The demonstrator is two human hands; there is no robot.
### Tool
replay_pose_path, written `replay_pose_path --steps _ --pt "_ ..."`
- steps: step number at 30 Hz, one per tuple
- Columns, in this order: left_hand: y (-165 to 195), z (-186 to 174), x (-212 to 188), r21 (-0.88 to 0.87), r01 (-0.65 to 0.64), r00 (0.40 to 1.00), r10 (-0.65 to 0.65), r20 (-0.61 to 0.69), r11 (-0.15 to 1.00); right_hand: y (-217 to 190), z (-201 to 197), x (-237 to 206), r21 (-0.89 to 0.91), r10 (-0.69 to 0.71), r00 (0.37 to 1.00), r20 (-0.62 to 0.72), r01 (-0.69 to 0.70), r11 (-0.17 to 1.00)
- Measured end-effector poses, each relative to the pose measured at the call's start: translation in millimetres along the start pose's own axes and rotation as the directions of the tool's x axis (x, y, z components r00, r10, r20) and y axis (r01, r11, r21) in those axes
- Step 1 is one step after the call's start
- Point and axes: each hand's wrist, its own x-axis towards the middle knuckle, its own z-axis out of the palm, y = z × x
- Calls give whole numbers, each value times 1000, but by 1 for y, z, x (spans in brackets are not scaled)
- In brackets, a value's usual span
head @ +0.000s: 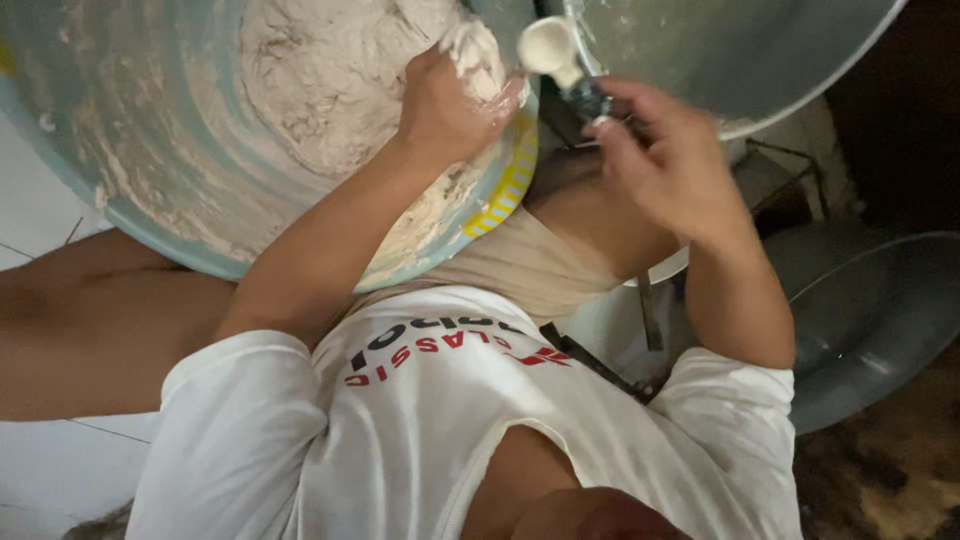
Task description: The person scoops dough from a large blue basin into a metal bowl using a white plastic scoop. They repeatedly dip the scoop into the dough, lift it, and deposit the contents into the adjacent bowl.
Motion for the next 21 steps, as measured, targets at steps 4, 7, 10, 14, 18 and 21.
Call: replay_pose_path --steps 4,7,10,14,18,21 --pt "16 -13 8 -121 21 999 -26 -36 992 -32 14 -3 -276 -158 987 27 159 948" --pt "19 -10 8 8 54 998 -54 12 999 -41 24 -4 -373 4 1000 15 2 928" --pt "17 -6 10 91 225 961 -236 145 970 -32 25 6 -74 -239 965 111 248 966" --pt "-1 -7 20 242 209 953 -253 169 948 -10 13 18 149 18 967 255 -58 987" --pt "-49 -11 22 426 203 936 -303 181 882 6 -5 23 245 94 970 225 -150 958" --pt "-76 -2 1 453 248 945 -316 80 856 21 -19 30 295 158 985 68 -171 940"
